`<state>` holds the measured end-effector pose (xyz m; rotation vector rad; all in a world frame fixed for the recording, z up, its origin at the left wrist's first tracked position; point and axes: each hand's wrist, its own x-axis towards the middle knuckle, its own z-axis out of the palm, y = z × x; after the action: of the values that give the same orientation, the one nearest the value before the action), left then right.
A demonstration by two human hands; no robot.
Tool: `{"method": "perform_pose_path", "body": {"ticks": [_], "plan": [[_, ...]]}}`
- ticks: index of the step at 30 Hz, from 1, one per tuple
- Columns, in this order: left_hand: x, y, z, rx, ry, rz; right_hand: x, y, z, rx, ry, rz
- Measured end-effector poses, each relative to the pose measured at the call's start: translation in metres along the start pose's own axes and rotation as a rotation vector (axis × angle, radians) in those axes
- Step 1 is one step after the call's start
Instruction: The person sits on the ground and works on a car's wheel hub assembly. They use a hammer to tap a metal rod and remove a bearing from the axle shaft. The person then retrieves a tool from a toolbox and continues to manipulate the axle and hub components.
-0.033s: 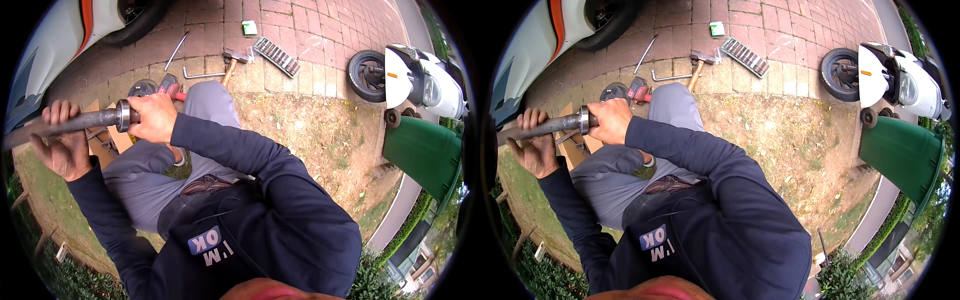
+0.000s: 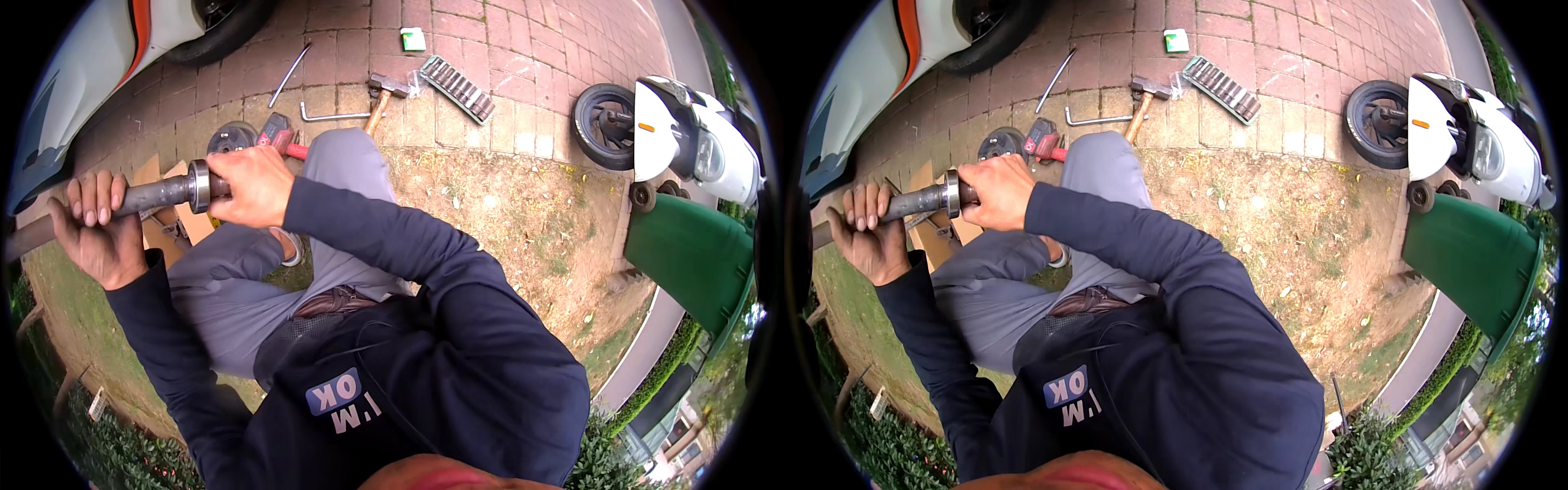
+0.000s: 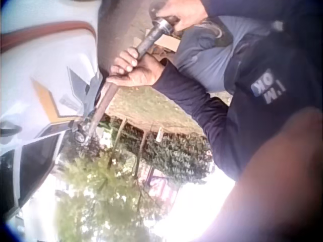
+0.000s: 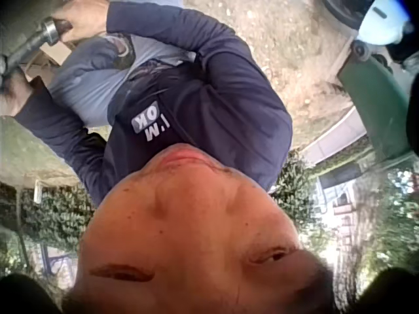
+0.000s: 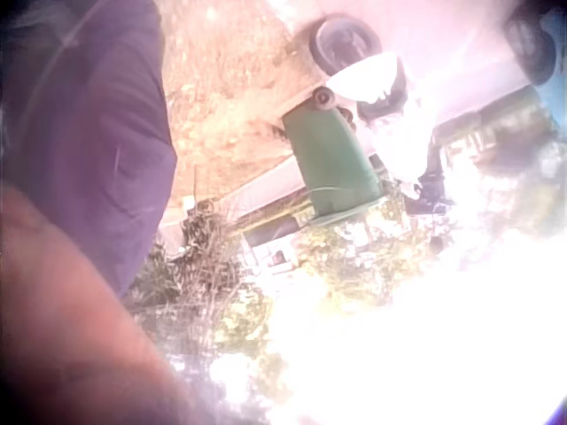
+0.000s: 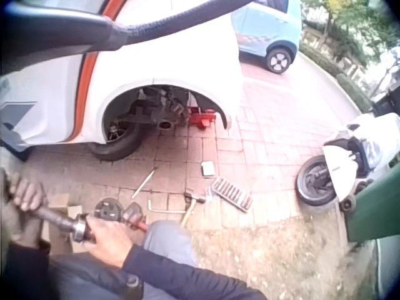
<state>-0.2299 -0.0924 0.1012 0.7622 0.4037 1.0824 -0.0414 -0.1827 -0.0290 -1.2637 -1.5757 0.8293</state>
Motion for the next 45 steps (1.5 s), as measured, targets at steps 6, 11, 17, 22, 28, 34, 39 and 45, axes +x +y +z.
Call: {"method": "perform_pose_path", "body": {"ticks": [6, 11, 17, 22, 28, 34, 39, 45], "plan": [[-0.022, 0.022, -0.009, 0.266, 0.283, 0.207, -0.021, 0.124, -0.095, -0.245, 0.088, 0.208], [-0.062, 0.099, -0.022, 0.413, 0.312, 0.38, -0.106, 0.301, -0.165, -0.257, 0.097, 0.636], [-0.125, 0.127, -0.039, 0.49, 0.432, 0.58, -0.113, 0.372, -0.128, -0.408, -0.087, 0.836], [-0.173, 0.134, -0.058, 0.428, 0.572, 0.72, -0.117, 0.441, -0.078, -0.84, -0.044, 0.59], [-0.222, 0.133, -0.074, 0.384, 0.724, 0.814, 0.032, 0.261, 0.035, -0.622, -0.129, 0.253], [-0.24, 0.131, -0.093, 0.39, 0.866, 0.947, 0.129, 0.115, 0.296, -0.144, -0.675, -0.33], [-0.24, 0.126, -0.112, 0.409, 0.98, 1.023, 0.136, 0.131, 0.473, -0.716, -1.009, -0.153], [-0.24, 0.131, -0.124, 0.363, 1.024, 1.023, 0.125, 0.158, 0.509, -0.801, -1.099, -0.193]]}}
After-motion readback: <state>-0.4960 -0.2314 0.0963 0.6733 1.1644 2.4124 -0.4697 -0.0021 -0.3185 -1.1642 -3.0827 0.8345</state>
